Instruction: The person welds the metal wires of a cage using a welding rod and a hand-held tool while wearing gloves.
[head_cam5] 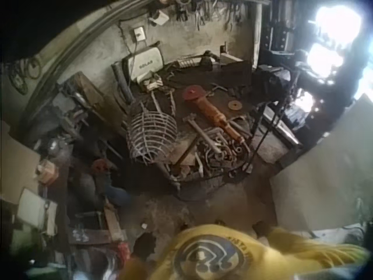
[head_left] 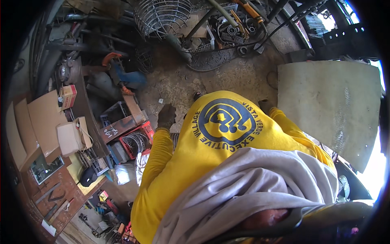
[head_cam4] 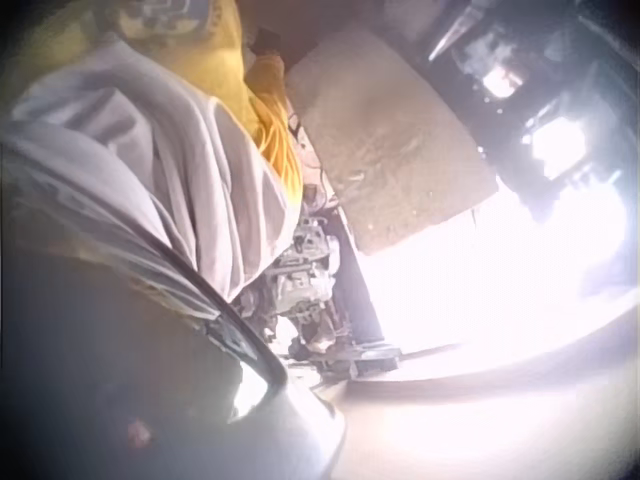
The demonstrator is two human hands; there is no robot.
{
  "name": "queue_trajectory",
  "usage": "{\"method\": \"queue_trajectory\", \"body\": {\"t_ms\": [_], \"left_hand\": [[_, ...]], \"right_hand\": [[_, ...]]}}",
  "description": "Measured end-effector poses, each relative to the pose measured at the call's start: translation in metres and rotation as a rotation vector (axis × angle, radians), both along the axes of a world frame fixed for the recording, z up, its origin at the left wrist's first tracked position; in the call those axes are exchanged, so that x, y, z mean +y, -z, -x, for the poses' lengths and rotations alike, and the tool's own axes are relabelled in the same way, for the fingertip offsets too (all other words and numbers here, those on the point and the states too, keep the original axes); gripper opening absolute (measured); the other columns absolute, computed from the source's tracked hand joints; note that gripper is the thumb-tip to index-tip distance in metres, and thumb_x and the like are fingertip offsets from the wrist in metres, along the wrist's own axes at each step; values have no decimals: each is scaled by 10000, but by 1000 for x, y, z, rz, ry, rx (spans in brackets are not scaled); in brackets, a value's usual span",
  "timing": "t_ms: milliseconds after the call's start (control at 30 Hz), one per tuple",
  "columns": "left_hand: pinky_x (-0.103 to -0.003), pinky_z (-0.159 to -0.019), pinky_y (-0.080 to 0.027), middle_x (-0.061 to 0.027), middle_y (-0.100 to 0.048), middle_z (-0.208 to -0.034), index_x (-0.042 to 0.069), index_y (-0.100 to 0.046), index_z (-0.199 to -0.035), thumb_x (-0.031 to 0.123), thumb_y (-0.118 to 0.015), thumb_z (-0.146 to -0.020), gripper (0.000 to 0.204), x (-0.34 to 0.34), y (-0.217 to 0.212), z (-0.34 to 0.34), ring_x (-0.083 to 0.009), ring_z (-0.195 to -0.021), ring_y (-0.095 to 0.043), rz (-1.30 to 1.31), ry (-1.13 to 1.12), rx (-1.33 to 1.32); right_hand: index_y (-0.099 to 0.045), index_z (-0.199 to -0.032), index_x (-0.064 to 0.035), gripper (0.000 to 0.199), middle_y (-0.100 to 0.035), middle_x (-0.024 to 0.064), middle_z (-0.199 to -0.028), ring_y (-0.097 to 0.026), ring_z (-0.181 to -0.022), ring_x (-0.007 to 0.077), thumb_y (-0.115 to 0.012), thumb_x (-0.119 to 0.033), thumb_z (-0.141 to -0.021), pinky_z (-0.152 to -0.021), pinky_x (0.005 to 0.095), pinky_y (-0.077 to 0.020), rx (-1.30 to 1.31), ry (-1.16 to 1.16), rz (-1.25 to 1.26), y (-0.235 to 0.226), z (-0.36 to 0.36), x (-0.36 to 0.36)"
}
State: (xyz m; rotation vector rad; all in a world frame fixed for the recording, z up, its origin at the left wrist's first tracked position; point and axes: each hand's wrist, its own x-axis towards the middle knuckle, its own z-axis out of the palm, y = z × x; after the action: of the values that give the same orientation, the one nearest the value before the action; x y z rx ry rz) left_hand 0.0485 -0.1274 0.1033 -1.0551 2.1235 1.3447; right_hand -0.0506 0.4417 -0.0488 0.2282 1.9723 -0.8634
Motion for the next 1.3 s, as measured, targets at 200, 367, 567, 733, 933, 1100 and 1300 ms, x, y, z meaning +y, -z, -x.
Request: {"method": "queue_trajectory", "body": {"t_ms": [200,367,567,733,933,1100,1300], "left_hand": [[-324,-588,-487,-53,-650,-787,84,-657,-1200,278,-570,-1002,289,13,-79,63,-145,-655,-608,199,39,380],[-385,-758,-513,-148,-694,-898,42,-661,-1135,294,-585,-999,297,15,-119,103,-300,-840,-671,499,210,631],[-436,-765,-541,-209,-707,-985,36,-660,-1162,289,-581,-998,312,-1,-151,138,-412,-898,-684,644,428,732],[-439,-765,-556,-216,-712,-1011,58,-671,-1168,268,-598,-984,289,15,-155,159,-416,-927,-689,618,500,774],[-439,-787,-563,-204,-714,-1048,73,-681,-1170,247,-617,-967,275,-5,-172,188,-398,-959,-694,593,695,795],[-406,-837,-553,-192,-724,-1078,75,-677,-1212,239,-605,-982,292,-15,-209,218,-352,-988,-710,675,962,847],[-391,-838,-553,-140,-738,-1091,106,-676,-1242,278,-590,-989,317,-22,-218,214,-319,-991,-716,709,866,809]], "right_hand": [[-609,-1268,-11,409,-685,214,-1183,-684,-1008,374,-499,-305,-1007,-898,434,-536,51,-119,-119,-17,19,-16],[-621,-1259,-22,478,-682,120,-920,-673,-782,239,-563,-403,-976,-727,379,-571,-84,362,-25,-31,45,-37],[-632,-1221,-6,474,-661,82,-817,-643,-667,218,-570,-405,-973,-644,364,-555,-35,406,-21,-20,32,-51],[-656,-1184,-1,482,-668,102,-806,-660,-648,226,-555,-422,-973,-629,369,-544,-77,314,-80,-22,3,-70],[-647,-1248,-8,523,-723,171,-1026,-708,-854,264,-538,-437,-970,-780,387,-546,-59,340,-112,-25,-29,-117],[-662,-1270,-53,516,-672,192,-1275,-642,-1171,315,-530,-445,-960,-1001,390,-471,157,61,-219,-30,-44,-133],[-665,-1278,-77,505,-642,196,-1325,-618,-1211,353,-515,-439,-960,-1021,398,-461,36,255,-200,-35,-58,-151]]}}
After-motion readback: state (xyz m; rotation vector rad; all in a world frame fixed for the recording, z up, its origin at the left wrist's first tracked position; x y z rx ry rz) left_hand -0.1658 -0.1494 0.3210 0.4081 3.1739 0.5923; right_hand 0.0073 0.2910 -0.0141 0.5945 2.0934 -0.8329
